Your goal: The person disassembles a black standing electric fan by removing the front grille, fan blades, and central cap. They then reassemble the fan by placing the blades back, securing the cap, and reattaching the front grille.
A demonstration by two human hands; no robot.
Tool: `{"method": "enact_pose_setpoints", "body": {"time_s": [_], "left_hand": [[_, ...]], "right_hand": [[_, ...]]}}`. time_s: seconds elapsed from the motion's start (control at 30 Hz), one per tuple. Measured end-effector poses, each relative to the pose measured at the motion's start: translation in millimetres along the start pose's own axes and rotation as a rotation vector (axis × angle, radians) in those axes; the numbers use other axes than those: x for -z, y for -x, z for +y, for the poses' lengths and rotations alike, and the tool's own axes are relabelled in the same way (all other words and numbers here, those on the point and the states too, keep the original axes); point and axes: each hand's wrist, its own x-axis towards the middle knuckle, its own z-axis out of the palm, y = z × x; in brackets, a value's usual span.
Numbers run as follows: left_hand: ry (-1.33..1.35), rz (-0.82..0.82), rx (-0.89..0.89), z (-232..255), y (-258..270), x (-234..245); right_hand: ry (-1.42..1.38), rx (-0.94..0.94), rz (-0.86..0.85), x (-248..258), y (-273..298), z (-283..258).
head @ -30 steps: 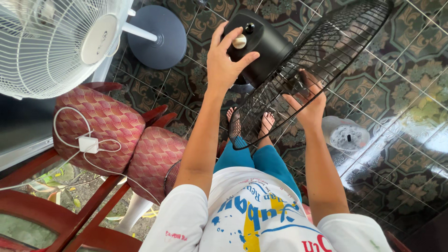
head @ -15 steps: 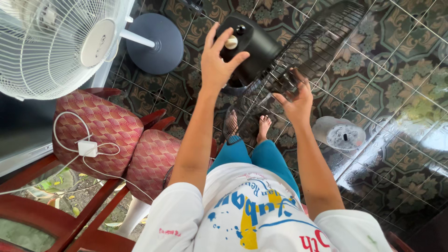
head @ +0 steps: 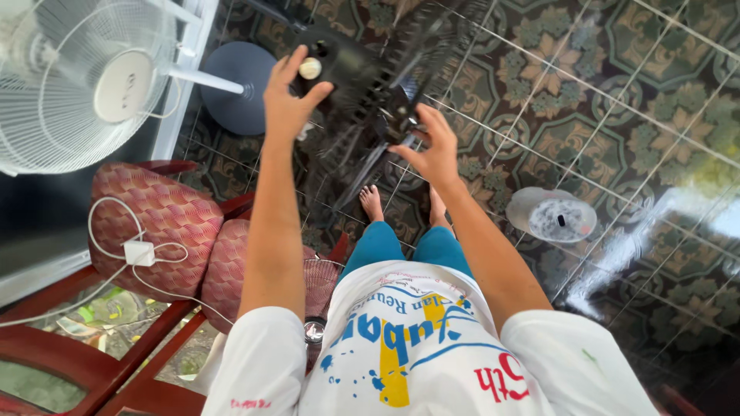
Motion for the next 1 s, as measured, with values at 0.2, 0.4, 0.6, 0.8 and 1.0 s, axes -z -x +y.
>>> {"method": "enact_pose_setpoints", "body": {"time_s": [0.2,0.4,0.6,0.8,1.0], "left_hand": [[0.038,-0.003,0.057,8.0,5.0,-2.0],[0.014,-0.019,0.068,5.0,1.5,1.2],[0.06,-0.012,0.069,-3.2,0.5,2.5],[0.079,-0.009,0.087,1.1,1.5,2.1],[0.1,-0.017,0.124,6.8,-0.3,-3.0]], "right_hand": [[-0.118,-0.076,-0.022,1.6,-3.2,4.9],[-0.075,-0.116,0.0,-9.3,-0.1,9.8],[-0.138,-0.145,0.062,-16.5,-2.5,7.8],[-0.203,-0.19,0.058,-16.4,-3.1,3.3],[-0.173,-0.355,0.005,-3.9,1.1,2.9]]}}
